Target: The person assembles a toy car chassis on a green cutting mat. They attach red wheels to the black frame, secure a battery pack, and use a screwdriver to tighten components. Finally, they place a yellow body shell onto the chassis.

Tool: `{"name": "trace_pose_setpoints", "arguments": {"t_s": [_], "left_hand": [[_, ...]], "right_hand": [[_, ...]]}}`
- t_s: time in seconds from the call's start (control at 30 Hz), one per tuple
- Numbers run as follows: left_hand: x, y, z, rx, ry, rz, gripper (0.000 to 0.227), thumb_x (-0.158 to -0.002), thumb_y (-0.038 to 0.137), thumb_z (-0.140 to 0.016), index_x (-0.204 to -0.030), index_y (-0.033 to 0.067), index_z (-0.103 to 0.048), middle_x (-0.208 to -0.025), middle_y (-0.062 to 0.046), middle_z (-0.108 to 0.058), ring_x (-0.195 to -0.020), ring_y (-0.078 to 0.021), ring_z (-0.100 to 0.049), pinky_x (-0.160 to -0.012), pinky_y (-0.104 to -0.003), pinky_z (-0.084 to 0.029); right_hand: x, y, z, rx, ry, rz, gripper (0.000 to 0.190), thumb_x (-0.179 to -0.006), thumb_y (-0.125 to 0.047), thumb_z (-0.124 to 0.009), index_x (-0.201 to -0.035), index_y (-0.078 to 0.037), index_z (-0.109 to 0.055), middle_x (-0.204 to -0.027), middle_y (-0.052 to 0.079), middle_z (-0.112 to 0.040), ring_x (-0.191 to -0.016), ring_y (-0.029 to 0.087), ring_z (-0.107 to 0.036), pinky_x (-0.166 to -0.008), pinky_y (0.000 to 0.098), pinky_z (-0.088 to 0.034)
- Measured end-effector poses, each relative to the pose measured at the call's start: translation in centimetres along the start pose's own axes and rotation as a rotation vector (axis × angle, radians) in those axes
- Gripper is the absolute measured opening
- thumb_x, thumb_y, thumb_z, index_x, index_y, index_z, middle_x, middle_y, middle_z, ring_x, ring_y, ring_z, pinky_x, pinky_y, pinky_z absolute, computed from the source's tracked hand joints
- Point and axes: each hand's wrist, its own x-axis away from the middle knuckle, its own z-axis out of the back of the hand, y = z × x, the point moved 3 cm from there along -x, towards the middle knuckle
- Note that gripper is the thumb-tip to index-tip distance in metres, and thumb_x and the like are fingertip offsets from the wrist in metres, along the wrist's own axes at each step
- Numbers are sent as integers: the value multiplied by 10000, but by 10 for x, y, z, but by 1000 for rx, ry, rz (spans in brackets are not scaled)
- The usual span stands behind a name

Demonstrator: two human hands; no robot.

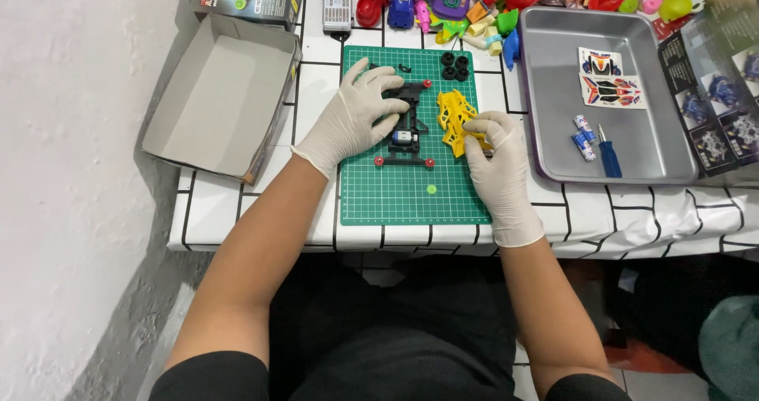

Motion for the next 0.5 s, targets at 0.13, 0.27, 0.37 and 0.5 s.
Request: {"name": "trace_pose_setpoints", "arguments": {"t_s": [0.13,0.27,0.37,0.5], "left_hand": [[-1,1,1,-15,-28,-10,137,-953,300,-694,-1088,309,-716,-1273,20,-638,-1369,-172,-508,-1248,-505,-174],[-2,5,3,-53,-58,-4,158,-969,322,-665,-1123,310,-693,-1278,31,-620,-1346,-163,-518,-1242,-511,-196],[-3,7,6,-48,-77,15,183,-965,318,-668,-1144,297,-697,-1278,23,-614,-1341,-171,-518,-1238,-508,-210],[-4,6,4,-36,-88,33,218,-951,311,-680,-1168,288,-694,-1268,18,-597,-1335,-180,-516,-1233,-497,-236]], "right_hand": [[2,4,-2,2,-5,-3,206,-880,74,-711,-1034,-63,-715,-1126,137,-609,-1137,332,-595,-965,407,-547],[2,7,-3,-26,-21,-24,202,-887,82,-707,-1032,-59,-717,-1131,138,-604,-1138,327,-595,-951,393,-553],[3,9,-4,-54,-24,-46,204,-889,84,-706,-1033,-60,-722,-1133,135,-606,-1147,319,-596,-954,382,-554],[2,10,-5,-65,-30,-51,208,-893,77,-707,-1043,-66,-726,-1136,128,-611,-1149,310,-598,-951,374,-559]]}}
